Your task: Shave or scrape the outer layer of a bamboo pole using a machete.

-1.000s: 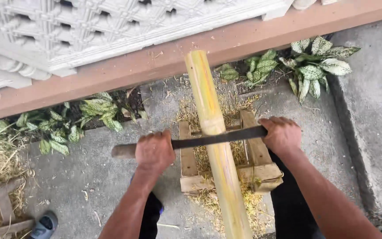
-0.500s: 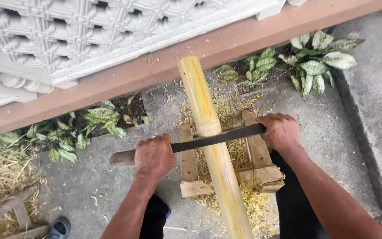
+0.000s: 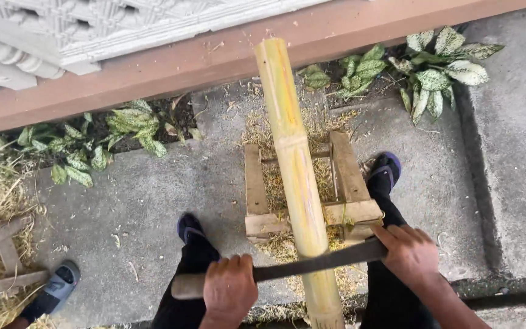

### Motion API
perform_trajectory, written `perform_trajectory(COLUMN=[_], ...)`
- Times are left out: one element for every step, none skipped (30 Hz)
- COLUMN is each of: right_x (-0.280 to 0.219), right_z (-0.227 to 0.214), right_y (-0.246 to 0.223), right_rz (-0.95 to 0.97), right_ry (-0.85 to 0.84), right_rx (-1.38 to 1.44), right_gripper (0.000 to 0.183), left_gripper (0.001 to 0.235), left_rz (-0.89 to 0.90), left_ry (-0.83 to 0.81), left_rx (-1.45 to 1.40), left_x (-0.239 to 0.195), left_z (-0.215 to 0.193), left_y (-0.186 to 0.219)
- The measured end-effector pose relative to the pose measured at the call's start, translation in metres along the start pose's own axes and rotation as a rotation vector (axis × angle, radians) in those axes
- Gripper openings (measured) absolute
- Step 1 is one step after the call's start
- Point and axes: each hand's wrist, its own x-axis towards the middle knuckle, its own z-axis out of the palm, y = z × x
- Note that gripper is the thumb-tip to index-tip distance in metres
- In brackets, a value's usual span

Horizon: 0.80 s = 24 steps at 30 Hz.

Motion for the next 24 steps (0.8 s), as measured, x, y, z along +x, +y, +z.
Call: perform_trajectory(right_x=[-0.008, -0.015, -0.012, -0.004, 0.005, 0.031, 0.058, 0.091, 0.125, 0.157, 0.189, 0.208, 0.227, 0.25, 0.251, 0.249, 0.248, 0.233, 0.217, 0.199, 0.199, 0.201, 0.202, 0.203], right_z=[-0.008, -0.016, -0.013, -0.009, -0.006, -0.009, -0.011, -0.013, -0.024, -0.037, -0.049, -0.052, -0.056, -0.064, -0.074, -0.085, -0.094, -0.094, -0.093, -0.089, -0.091, -0.094, -0.098, -0.096], right_y=[-0.004, -0.007, -0.003, 0.001, 0.006, 0.009, 0.011, 0.015, 0.013, 0.009, 0.005, 0.007, 0.008, 0.01, 0.005, 0.004, 0.001, -0.001, -0.004, -0.008, -0.011, -0.013, -0.013, -0.011], right_rz=[-0.019, -0.031, -0.028, -0.051, -0.072, -0.07, -0.077, -0.085, -0.086, -0.075, -0.064, -0.066, -0.088, -0.102, -0.097, -0.11, -0.122, -0.134, -0.124, -0.108, -0.113, -0.052, 0.01, 0.012], right_ry=[0.026, 0.054, 0.048, 0.123, 0.197, 0.191, 0.178, 0.181, 0.192, 0.138, 0.083, 0.085, 0.108, 0.149, 0.166, 0.173, 0.18, 0.164, 0.073, -0.016, -0.028, -0.01, 0.01, -0.016], right_rx=[0.012, 0.023, 0.025, 0.002, -0.022, -0.02, -0.04, -0.064, -0.064, -0.09, -0.117, -0.115, -0.169, -0.233, -0.239, -0.296, -0.353, -0.379, -0.392, -0.4, -0.42, -0.409, -0.398, -0.406], right_gripper=[0.032, 0.037, 0.037, 0.031, 0.025, 0.025, 0.021, 0.018, 0.018, 0.013, 0.012, 0.012, 0.01, 0.01, 0.01, 0.011, 0.013, 0.013, 0.015, 0.019, 0.019, 0.025, 0.031, 0.031], left_gripper=[0.007, 0.006, 0.006, 0.009, 0.012, 0.012, 0.019, 0.028, 0.028, 0.022, 0.018, 0.018, 0.018, 0.019, 0.019, 0.012, 0.012, 0.012, 0.015, 0.018, 0.018, 0.018, 0.021, 0.021], left_rz=[0.003, 0.011, 0.013, -0.002, -0.017, -0.016, -0.032, -0.048, -0.046, -0.058, -0.069, -0.071, -0.142, -0.201, -0.193, -0.13, -0.067, -0.075, -0.044, -0.01, -0.015, -0.015, -0.015, -0.013], left_ry=[0.02, 0.041, 0.034, 0.023, 0.011, 0.004, 0.013, 0.038, 0.047, 0.064, 0.08, 0.08, -0.013, -0.09, -0.072, 0.071, 0.213, 0.212, 0.206, 0.201, 0.2, 0.114, 0.027, 0.007], left_rx=[-0.033, -0.066, -0.066, -0.056, -0.045, -0.046, -0.018, 0.014, 0.018, 0.036, 0.054, 0.056, 0.0, -0.057, -0.055, -0.119, -0.183, -0.213, -0.239, -0.258, -0.281, -0.261, -0.24, -0.258], left_x=[-0.012, -0.022, -0.019, -0.011, -0.002, 0.017, 0.036, 0.061, 0.089, 0.113, 0.137, 0.152, 0.167, 0.189, 0.19, 0.193, 0.197, 0.19, 0.182, 0.172, 0.175, 0.183, 0.19, 0.189], left_z=[0.004, 0.008, 0.012, 0.016, 0.02, 0.018, 0.016, 0.016, 0.005, -0.007, -0.019, -0.021, -0.023, -0.027, -0.019, -0.006, 0.009, 0.016, 0.024, 0.032, 0.035, 0.036, 0.037, 0.032], left_y=[0.005, 0.01, 0.008, 0.005, 0.001, -0.005, -0.013, -0.022, -0.032, -0.042, -0.052, -0.058, -0.065, -0.074, -0.081, -0.083, -0.088, -0.086, -0.084, -0.084, -0.085, -0.086, -0.086, -0.085])
